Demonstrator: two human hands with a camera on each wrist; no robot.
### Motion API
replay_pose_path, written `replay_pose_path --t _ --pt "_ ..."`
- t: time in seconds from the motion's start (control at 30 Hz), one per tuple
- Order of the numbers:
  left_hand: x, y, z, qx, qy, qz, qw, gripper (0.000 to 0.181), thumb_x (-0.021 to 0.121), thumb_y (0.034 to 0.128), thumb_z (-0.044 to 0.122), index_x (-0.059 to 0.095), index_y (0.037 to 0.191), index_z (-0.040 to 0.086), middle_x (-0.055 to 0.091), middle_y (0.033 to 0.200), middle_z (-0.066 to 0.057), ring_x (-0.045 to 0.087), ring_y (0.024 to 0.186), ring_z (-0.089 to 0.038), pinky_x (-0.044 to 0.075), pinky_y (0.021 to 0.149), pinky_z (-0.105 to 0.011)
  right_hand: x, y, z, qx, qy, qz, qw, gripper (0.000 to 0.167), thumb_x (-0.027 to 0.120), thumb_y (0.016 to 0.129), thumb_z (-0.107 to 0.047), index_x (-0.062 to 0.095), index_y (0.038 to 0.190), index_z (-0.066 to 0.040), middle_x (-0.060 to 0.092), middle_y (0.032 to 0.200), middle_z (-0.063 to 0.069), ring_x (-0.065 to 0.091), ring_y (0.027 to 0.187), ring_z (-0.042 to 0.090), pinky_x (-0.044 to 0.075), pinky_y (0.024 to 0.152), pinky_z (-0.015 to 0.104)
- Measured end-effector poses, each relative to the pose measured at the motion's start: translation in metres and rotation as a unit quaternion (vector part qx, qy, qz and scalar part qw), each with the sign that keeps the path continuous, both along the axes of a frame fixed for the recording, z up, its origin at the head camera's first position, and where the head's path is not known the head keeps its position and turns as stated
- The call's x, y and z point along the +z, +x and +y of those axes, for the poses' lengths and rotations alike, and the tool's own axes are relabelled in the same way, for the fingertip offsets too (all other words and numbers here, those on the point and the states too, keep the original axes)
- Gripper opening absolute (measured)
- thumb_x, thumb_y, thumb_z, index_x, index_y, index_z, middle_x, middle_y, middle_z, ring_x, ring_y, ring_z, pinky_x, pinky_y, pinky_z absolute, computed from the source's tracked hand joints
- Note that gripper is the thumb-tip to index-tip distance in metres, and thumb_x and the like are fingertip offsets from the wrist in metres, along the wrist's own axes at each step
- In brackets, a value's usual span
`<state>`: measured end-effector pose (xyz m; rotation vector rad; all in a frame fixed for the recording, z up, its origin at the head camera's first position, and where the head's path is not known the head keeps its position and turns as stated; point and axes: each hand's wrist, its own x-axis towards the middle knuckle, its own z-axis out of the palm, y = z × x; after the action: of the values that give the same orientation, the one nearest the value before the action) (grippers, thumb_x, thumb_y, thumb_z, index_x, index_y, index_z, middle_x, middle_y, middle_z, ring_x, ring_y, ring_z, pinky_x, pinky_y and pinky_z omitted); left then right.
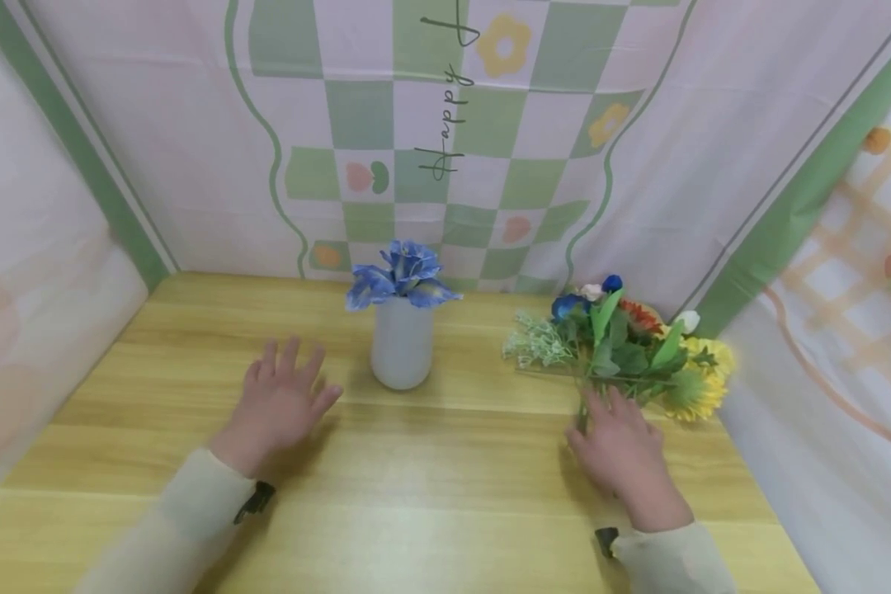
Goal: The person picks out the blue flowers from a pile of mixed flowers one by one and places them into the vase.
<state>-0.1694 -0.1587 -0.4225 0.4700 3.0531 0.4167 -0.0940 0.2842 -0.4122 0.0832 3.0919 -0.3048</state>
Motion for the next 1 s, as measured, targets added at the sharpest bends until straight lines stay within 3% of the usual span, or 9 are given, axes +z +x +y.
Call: replay_pose_path --t 0.17,0.27,0.43,0.53,0.67,0.73,1.0 --pt "-0.004 0.003 0.002 -0.004 -0.009 0.004 0.9999 0.084 0.021 0.0994 0.069 0.030 0.156 0.007 0.011 0.160 -0.029 0.000 0.142 -0.056 0.008 0.109 -0.072 -0.005 -0.002 0.002 -0.004 -0.011 -0.005 0.9999 0.077 0.059 0.097 -0.039 0.027 0.155 0.000 0.017 0.153 0.039 0.017 0.133 0.064 0.014 0.097 0.082" --pt "-0.004 0.005 0.002 -0.004 -0.011 0.002 0.9999 0.083 0.022 0.1002 0.067 0.030 0.156 0.007 0.011 0.160 -0.029 0.000 0.142 -0.057 0.008 0.109 -0.072 -0.008 -0.006 0.004 -0.009 -0.010 0.007 0.9999 0.072 0.058 0.096 -0.037 0.034 0.149 0.006 0.027 0.148 0.039 0.027 0.130 0.062 0.021 0.095 0.081" --pt "-0.004 0.007 0.001 0.000 -0.002 -0.005 1.0000 0.083 0.022 0.1004 0.067 0.031 0.155 0.005 0.011 0.159 -0.030 0.002 0.141 -0.057 0.007 0.109 -0.072 -0.012 -0.017 0.016 -0.013 0.019 0.054 0.9983 0.037 0.056 0.095 -0.026 0.059 0.109 0.008 0.059 0.106 0.031 0.056 0.094 0.053 0.045 0.072 0.071" --pt "-0.003 0.009 0.002 0.002 0.003 -0.011 0.9999 0.081 0.024 0.1010 0.065 0.031 0.155 0.005 0.011 0.159 -0.030 0.002 0.141 -0.057 0.007 0.110 -0.071 -0.012 -0.023 0.024 -0.003 0.036 0.072 0.9968 0.023 0.054 0.095 -0.019 0.063 0.090 0.002 0.061 0.084 0.023 0.059 0.075 0.044 0.049 0.062 0.061" --pt "-0.002 0.011 0.002 0.003 0.007 -0.016 0.9999 0.081 0.024 0.1011 0.065 0.033 0.155 0.005 0.012 0.159 -0.030 0.003 0.142 -0.057 0.007 0.110 -0.071 -0.012 -0.030 0.030 0.006 0.036 0.072 0.9967 0.024 0.051 0.094 -0.014 0.060 0.073 -0.007 0.058 0.069 0.011 0.058 0.062 0.034 0.049 0.055 0.054" --pt "-0.002 0.012 0.003 0.002 0.008 -0.014 0.9999 0.082 0.024 0.1011 0.065 0.033 0.154 0.004 0.013 0.158 -0.031 0.003 0.141 -0.058 0.007 0.110 -0.071 -0.012 -0.031 0.030 0.003 0.028 0.064 0.9976 0.026 0.050 0.095 -0.013 0.058 0.070 -0.009 0.058 0.067 0.009 0.057 0.060 0.032 0.049 0.054 0.053" --pt "-0.001 0.015 -0.001 0.004 0.012 -0.026 0.9996 0.084 0.022 0.1002 0.067 0.033 0.154 0.003 0.010 0.159 -0.031 0.002 0.141 -0.058 0.005 0.110 -0.072 -0.008 -0.033 0.030 0.000 0.012 0.013 0.9998 0.017 0.053 0.093 -0.011 0.064 0.081 -0.007 0.063 0.076 0.011 0.060 0.068 0.033 0.051 0.059 0.054"
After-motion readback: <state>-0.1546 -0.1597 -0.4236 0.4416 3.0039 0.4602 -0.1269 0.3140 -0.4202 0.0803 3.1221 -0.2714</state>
